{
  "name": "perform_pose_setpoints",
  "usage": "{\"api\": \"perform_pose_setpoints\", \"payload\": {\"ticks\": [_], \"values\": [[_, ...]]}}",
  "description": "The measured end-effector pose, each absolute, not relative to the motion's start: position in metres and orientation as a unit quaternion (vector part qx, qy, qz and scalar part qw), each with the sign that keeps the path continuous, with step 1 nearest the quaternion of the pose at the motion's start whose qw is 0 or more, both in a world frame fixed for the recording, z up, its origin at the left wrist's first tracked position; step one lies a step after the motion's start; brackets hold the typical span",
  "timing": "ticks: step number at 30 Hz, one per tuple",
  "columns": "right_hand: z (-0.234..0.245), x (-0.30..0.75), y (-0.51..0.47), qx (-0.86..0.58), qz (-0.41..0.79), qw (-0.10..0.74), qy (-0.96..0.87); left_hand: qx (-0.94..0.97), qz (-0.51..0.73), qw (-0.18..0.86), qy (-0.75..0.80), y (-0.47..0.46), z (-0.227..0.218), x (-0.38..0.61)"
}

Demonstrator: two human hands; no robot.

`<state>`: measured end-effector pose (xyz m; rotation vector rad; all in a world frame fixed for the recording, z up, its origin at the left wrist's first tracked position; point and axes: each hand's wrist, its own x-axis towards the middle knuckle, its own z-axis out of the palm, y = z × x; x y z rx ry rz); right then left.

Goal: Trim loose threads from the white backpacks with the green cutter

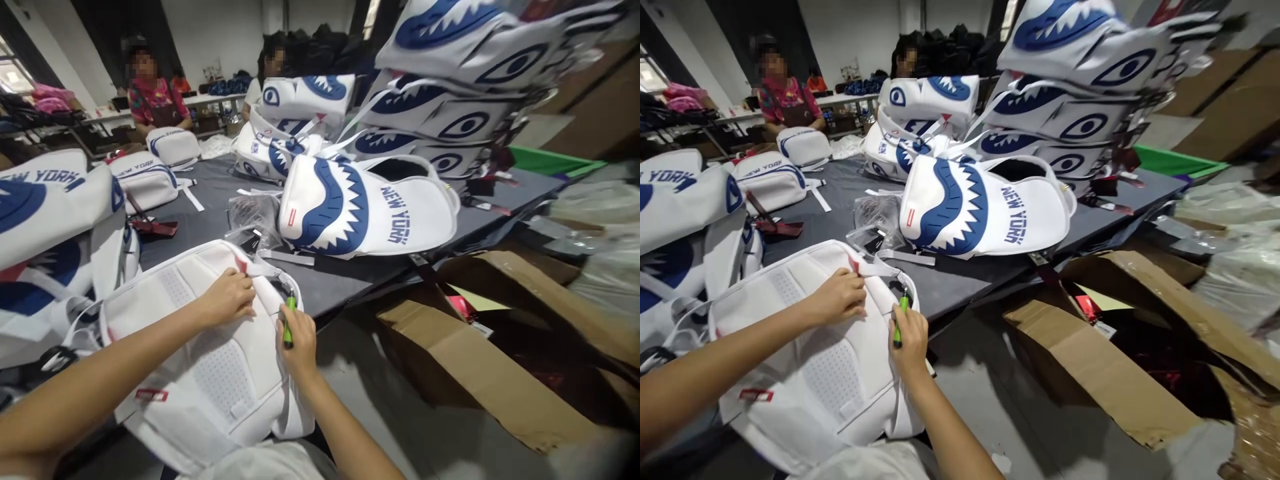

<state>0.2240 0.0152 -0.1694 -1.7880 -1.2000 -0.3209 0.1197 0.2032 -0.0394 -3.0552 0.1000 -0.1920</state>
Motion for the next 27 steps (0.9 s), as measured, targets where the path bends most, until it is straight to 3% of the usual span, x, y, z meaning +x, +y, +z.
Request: {"api": "perform_pose_setpoints", "payload": {"ticks": [10, 17, 19, 23, 27], "values": [[-0.168, 0.222, 0.019, -0.735, -0.138, 0.456, -0.481, -0.999, -0.019, 0.009, -0.034, 0.253, -0.016, 0.099], [-0.111, 0.229, 0.017, -0.653, -0.223, 0.447, -0.568, -0.991, -0.101, -0.006, -0.083, 0.225, -0.043, 0.085], [-0.095, 0.231, 0.028, -0.608, -0.168, 0.399, -0.666, -0.986, -0.148, 0.007, -0.079, 0.219, -0.052, 0.081], [-0.082, 0.239, 0.063, -0.675, 0.038, 0.243, -0.696, -0.968, -0.242, 0.034, -0.051, 0.209, -0.069, 0.072], [-0.078, 0.249, 0.089, -0.685, 0.092, 0.208, -0.692, -0.952, -0.301, 0.042, -0.03, 0.21, -0.083, 0.067]]}}
